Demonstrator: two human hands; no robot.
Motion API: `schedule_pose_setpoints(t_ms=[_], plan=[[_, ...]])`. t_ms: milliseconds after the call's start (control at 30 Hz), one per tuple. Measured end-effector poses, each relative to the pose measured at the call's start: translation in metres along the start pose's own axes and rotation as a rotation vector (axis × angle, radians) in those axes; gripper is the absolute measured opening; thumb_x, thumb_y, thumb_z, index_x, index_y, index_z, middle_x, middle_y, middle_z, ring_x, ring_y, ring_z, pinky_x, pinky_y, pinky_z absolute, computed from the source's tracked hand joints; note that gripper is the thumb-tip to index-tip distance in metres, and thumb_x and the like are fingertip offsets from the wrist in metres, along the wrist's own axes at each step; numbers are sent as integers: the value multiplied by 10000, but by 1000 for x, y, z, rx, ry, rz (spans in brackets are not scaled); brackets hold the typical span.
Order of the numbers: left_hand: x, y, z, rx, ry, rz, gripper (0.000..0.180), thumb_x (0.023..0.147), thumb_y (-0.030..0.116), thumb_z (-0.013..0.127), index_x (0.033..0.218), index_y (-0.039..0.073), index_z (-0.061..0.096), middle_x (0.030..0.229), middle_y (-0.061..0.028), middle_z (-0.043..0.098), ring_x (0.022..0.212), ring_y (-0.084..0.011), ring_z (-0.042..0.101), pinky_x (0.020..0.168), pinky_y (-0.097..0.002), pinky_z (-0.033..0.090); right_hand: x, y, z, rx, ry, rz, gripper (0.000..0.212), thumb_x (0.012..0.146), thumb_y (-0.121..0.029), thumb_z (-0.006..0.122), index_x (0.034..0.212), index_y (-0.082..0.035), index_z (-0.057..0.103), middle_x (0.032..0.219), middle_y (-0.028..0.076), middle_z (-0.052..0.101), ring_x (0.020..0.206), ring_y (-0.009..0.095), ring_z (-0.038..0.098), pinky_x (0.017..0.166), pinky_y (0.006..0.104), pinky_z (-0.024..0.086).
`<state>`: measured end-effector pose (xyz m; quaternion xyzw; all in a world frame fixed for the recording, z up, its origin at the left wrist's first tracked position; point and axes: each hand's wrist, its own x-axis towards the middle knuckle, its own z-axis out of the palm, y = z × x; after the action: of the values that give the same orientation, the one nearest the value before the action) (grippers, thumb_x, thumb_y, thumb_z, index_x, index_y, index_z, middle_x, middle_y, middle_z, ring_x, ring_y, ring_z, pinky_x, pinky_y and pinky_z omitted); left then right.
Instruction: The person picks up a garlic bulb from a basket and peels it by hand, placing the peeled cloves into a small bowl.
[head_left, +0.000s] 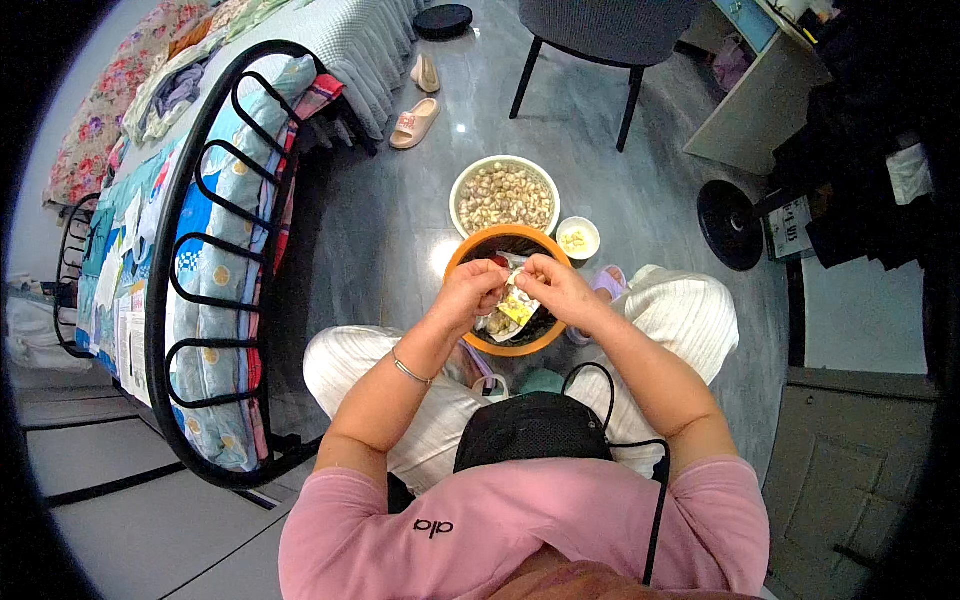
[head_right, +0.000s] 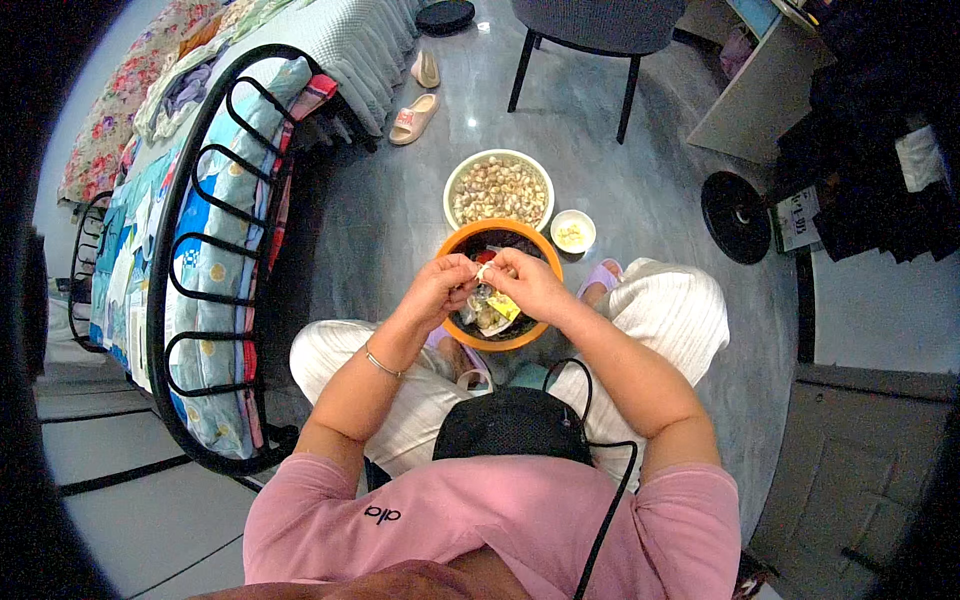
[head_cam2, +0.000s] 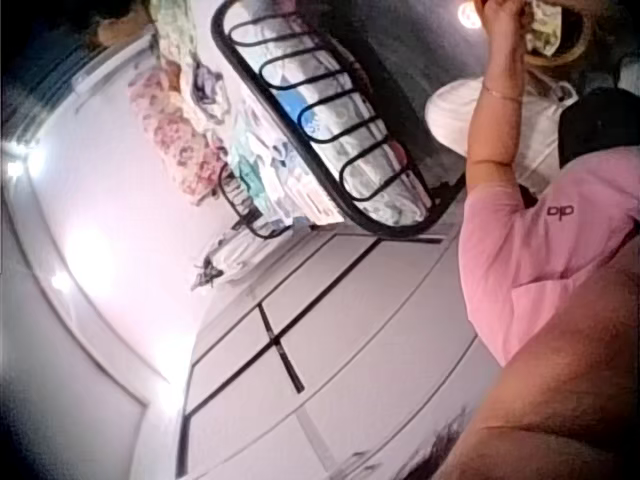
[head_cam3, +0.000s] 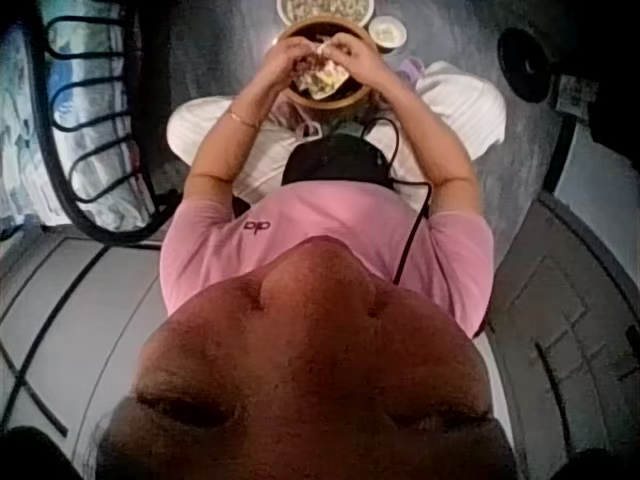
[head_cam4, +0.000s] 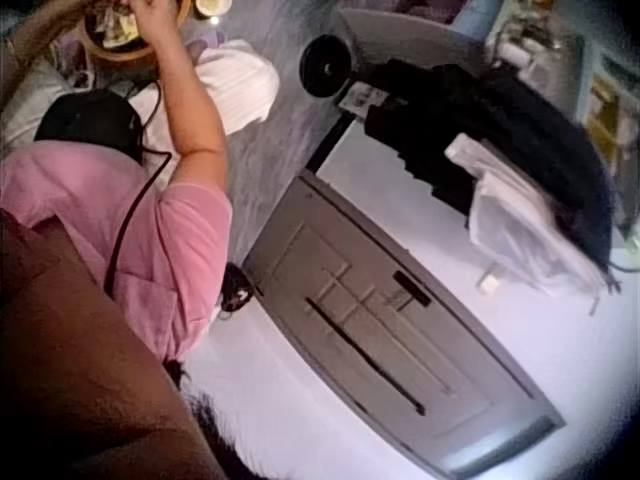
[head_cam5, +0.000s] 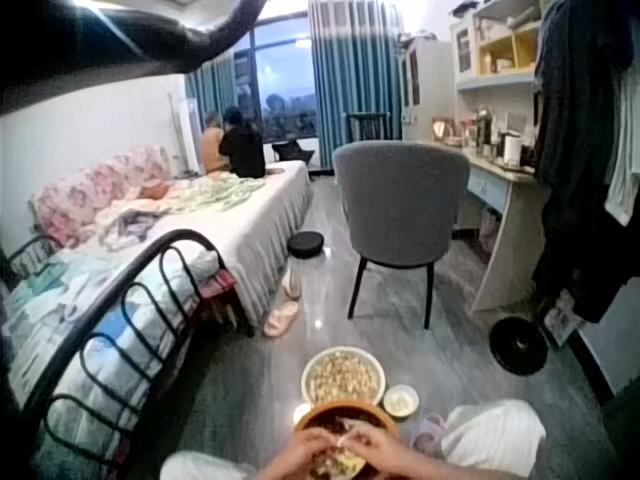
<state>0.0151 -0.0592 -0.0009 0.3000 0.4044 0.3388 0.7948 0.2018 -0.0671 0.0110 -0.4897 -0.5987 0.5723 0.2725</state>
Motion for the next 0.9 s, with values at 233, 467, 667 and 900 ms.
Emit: schedule_pose_setpoints(t_ms=[233, 467, 667, 900], plan=[[3, -1, -2, 123, 76, 46, 128, 843, 166, 589, 767, 71, 549, 613, 19, 513, 430, -28, 357, 377, -177, 232, 5, 4, 2, 43, 30, -43, 226, 864, -241, 579, 907, -20, 574, 802, 37, 608, 745, 103, 558, 676, 262, 457], [5, -2, -1, 461, 201, 218, 185, 815, 182, 655, 732, 35, 579, 672, -8, 592, 606, -74, 531, 563, -213, 431, 10, 15, 0, 96, 111, -35, 217, 862, -229, 583, 917, -22, 546, 817, 24, 585, 753, 92, 554, 679, 248, 451], [7, -3, -5, 609, 264, 249, 180, 813, 169, 658, 737, 25, 582, 674, -19, 601, 607, -81, 540, 571, -221, 442, 10, 14, 1, 73, 150, -56, 226, 860, -237, 585, 917, -20, 555, 824, 28, 591, 753, 98, 558, 677, 251, 451], [1, 6, 6, 358, 155, 199, 170, 848, 185, 621, 838, 21, 577, 753, -15, 597, 658, -77, 536, 612, -209, 435, 5, 3, -1, -87, 147, -11, 242, 852, -251, 597, 891, -14, 573, 785, 45, 604, 724, 111, 565, 654, 262, 456]])
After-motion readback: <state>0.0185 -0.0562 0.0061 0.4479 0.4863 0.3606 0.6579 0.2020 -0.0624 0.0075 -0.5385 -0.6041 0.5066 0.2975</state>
